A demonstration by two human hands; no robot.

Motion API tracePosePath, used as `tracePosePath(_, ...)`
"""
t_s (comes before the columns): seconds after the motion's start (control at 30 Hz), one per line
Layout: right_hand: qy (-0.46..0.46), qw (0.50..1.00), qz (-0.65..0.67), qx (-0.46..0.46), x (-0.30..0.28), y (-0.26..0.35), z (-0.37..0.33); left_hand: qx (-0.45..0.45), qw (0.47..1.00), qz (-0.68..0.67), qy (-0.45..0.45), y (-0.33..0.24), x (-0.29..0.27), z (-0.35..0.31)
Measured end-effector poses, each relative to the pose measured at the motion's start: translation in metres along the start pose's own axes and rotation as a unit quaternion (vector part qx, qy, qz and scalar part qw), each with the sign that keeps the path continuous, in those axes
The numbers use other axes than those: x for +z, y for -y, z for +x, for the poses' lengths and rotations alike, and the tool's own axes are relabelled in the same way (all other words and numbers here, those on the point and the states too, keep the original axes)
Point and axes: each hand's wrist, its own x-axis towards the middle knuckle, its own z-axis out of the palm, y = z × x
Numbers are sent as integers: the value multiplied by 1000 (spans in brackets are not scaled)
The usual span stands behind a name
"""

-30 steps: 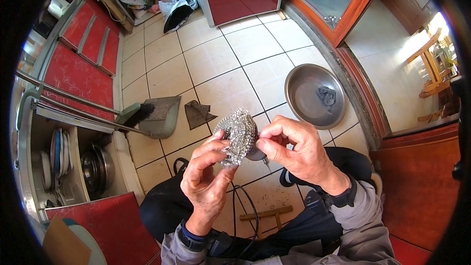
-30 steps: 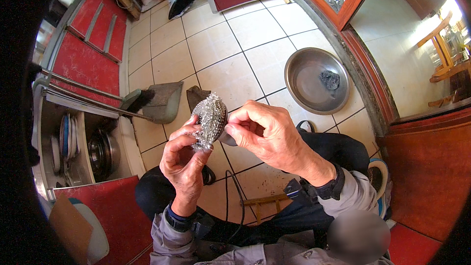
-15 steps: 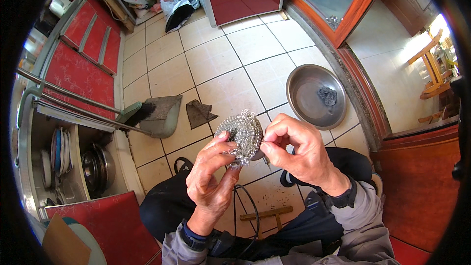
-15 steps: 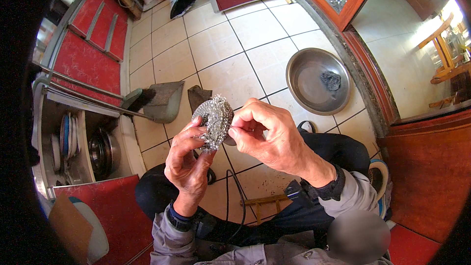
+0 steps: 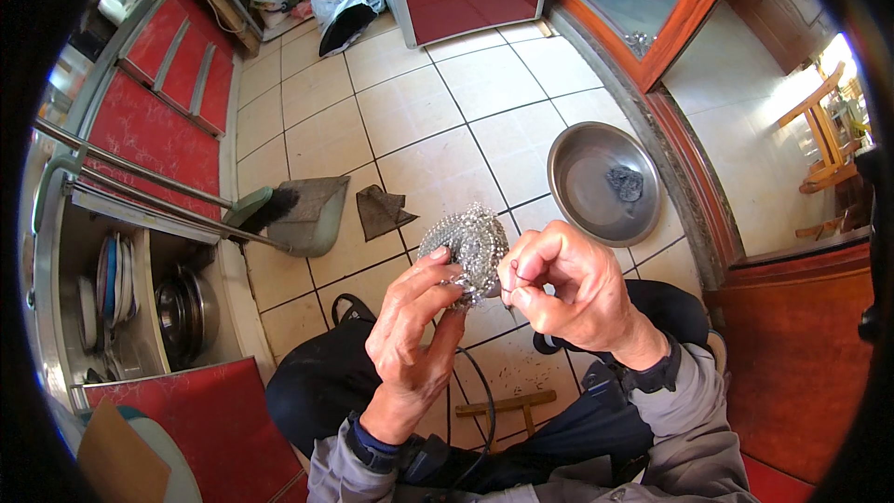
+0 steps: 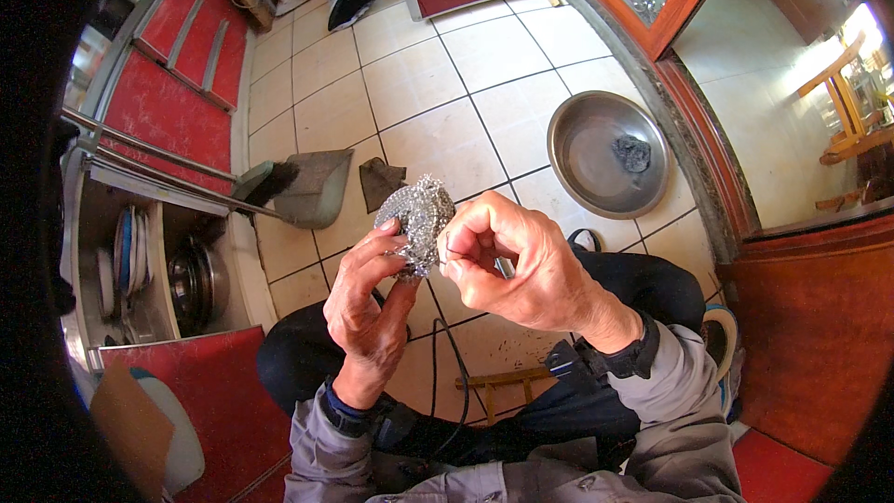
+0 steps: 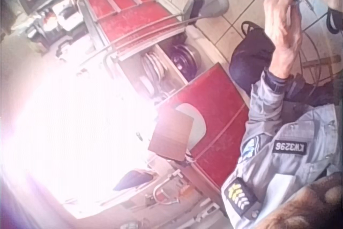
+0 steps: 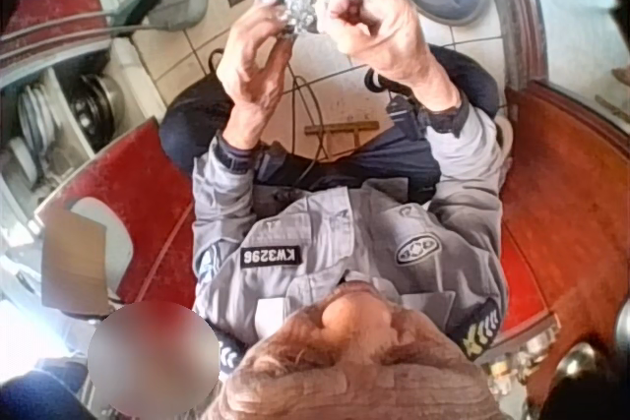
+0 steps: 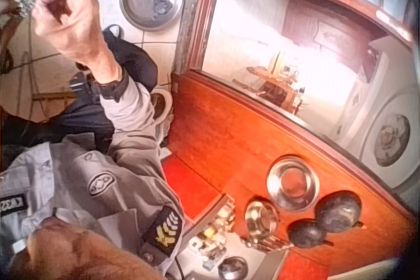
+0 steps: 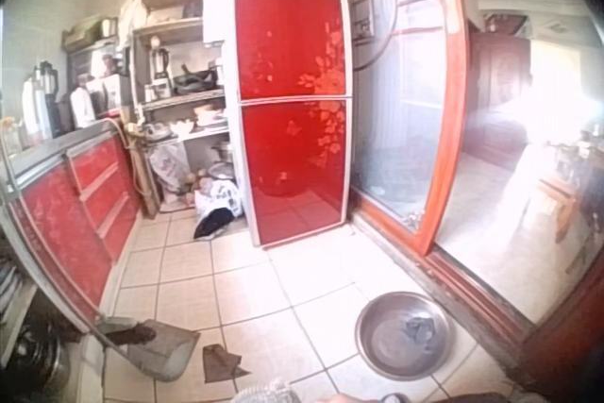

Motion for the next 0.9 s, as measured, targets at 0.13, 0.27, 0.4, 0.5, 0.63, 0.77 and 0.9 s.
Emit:
tracePosePath(0.13, -12, 996, -72, 55, -4, 14, -1, 5, 1000, 22, -3, 0, 0, -1)
tracePosePath(0.27, -7, 958, -288, -1, -5, 14, 5, 19, 999, 50, -4, 2, 2, -2)
tracePosePath(0.4, 10, 932, -358, -48, -2, 8, 6, 17, 997, 71, 12, 4, 4, -4)
tracePosePath(0.5, 37, 954, -299, 8, -6, 9, 5, 16, 997, 77, 22, 4, 6, -4)
tracePosePath(0.63, 35, 983, -164, 78, -13, 12, 6, 8, 997, 79, 13, 1, 7, -3)
tracePosePath(0.77, 45, 987, -138, 71, -13, 10, 6, 11, 997, 74, 8, 0, 5, -2)
tracePosePath(0.9, 39, 995, -58, 68, -12, 9, 7, 12, 997, 69, 11, 1, 2, -2)
